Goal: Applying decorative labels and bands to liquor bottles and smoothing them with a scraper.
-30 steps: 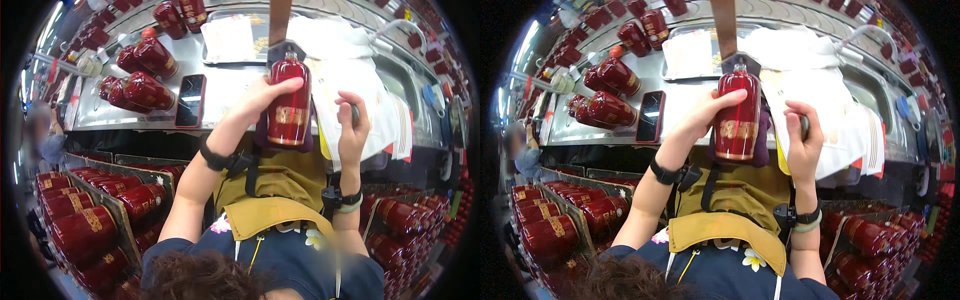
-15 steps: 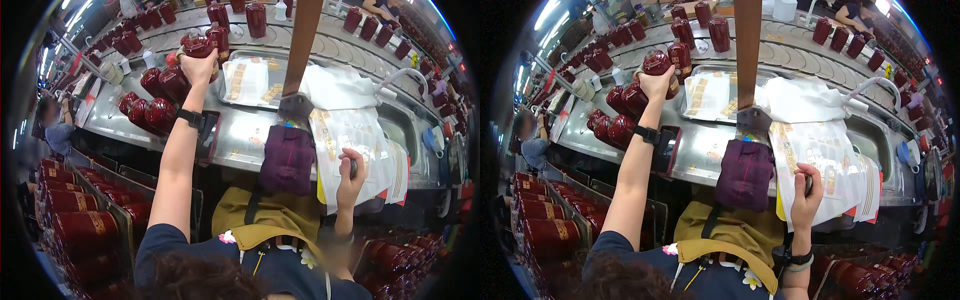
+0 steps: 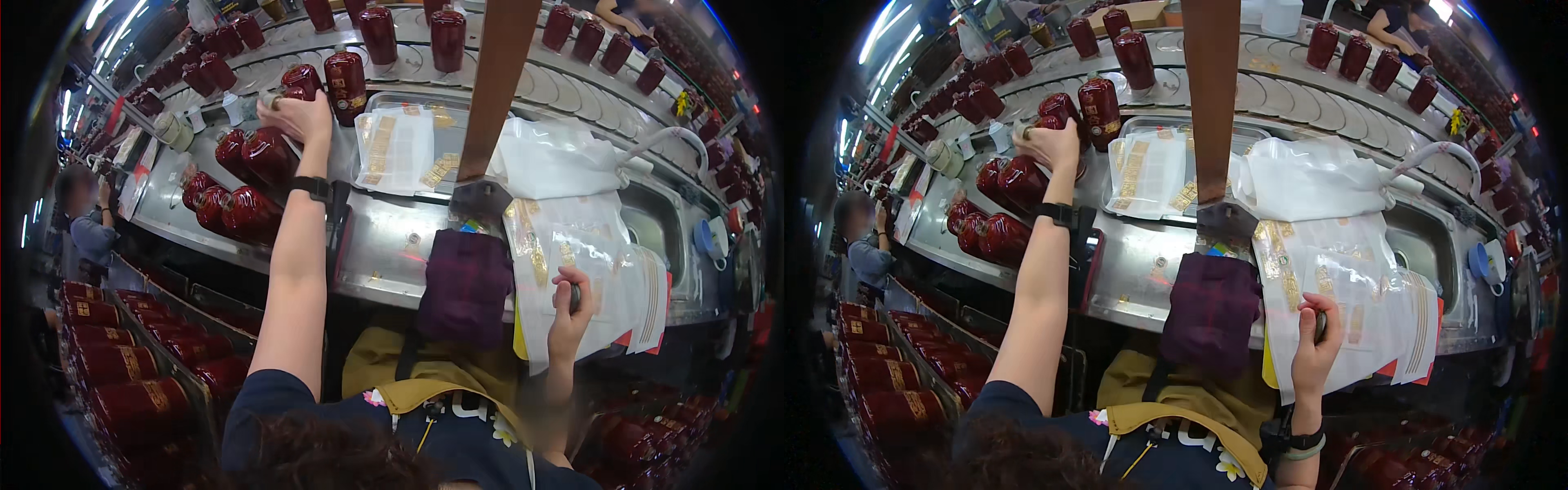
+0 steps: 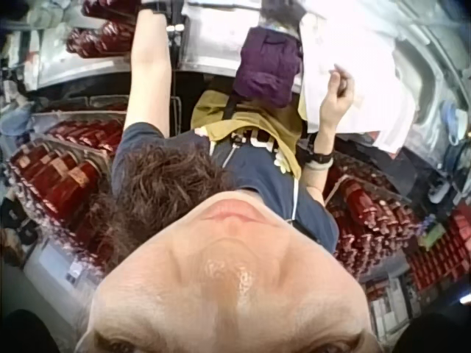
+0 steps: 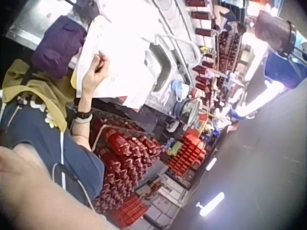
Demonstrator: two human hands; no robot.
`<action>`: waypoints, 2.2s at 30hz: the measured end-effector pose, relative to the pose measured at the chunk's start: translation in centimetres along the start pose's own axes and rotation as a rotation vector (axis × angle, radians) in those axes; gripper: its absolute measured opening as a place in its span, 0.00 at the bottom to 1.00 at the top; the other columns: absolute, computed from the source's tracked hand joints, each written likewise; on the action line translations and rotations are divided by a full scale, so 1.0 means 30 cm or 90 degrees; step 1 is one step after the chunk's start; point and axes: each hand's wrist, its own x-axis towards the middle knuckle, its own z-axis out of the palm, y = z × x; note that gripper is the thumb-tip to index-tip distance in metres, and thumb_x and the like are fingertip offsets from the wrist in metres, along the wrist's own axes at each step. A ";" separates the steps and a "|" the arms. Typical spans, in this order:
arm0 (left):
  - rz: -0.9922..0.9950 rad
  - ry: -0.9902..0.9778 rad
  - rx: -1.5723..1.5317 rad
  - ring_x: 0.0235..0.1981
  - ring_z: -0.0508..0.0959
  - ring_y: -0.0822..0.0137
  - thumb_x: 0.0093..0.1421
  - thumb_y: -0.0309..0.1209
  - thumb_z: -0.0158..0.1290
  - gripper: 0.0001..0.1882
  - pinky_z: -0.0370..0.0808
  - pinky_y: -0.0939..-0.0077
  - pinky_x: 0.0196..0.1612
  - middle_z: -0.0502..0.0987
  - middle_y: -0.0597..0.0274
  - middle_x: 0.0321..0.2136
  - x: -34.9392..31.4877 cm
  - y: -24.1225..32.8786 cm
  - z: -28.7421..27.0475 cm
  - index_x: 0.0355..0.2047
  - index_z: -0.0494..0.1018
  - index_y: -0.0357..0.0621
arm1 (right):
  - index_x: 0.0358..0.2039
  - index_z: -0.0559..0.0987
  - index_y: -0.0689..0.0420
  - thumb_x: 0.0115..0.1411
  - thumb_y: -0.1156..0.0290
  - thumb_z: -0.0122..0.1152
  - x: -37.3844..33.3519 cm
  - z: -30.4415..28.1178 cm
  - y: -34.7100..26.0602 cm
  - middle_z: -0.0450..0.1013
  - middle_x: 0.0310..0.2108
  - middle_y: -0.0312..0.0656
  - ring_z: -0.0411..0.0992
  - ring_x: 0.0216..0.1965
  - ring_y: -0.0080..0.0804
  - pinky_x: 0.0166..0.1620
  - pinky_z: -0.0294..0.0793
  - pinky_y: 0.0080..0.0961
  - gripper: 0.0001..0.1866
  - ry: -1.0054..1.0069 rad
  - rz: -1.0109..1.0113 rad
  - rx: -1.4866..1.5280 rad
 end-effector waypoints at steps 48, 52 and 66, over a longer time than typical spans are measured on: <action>-0.569 -1.113 -0.787 0.50 0.81 0.68 0.74 0.55 0.47 0.32 0.75 0.71 0.57 0.81 0.54 0.50 -0.603 0.226 -0.845 0.59 0.71 0.34 | 0.73 0.62 0.61 0.39 0.71 0.87 -0.081 0.116 -0.118 0.80 0.49 0.52 0.80 0.47 0.34 0.55 0.76 0.29 0.62 -0.287 -0.084 0.004; -0.540 -1.113 -0.747 0.50 0.80 0.67 0.75 0.55 0.46 0.33 0.75 0.71 0.57 0.80 0.53 0.51 -0.607 0.209 -0.847 0.59 0.70 0.34 | 0.73 0.63 0.61 0.39 0.69 0.88 -0.088 0.116 -0.138 0.80 0.49 0.53 0.80 0.48 0.37 0.54 0.77 0.30 0.61 -0.266 -0.093 0.023; -0.017 -0.786 -0.575 0.64 0.71 0.54 0.74 0.32 0.48 0.26 0.67 0.61 0.66 0.69 0.43 0.64 -0.622 0.132 -0.822 0.67 0.63 0.28 | 0.47 0.84 0.57 0.54 0.64 0.79 0.144 -0.045 -0.090 0.82 0.40 0.42 0.78 0.39 0.35 0.44 0.76 0.30 0.22 -0.308 -0.181 -0.169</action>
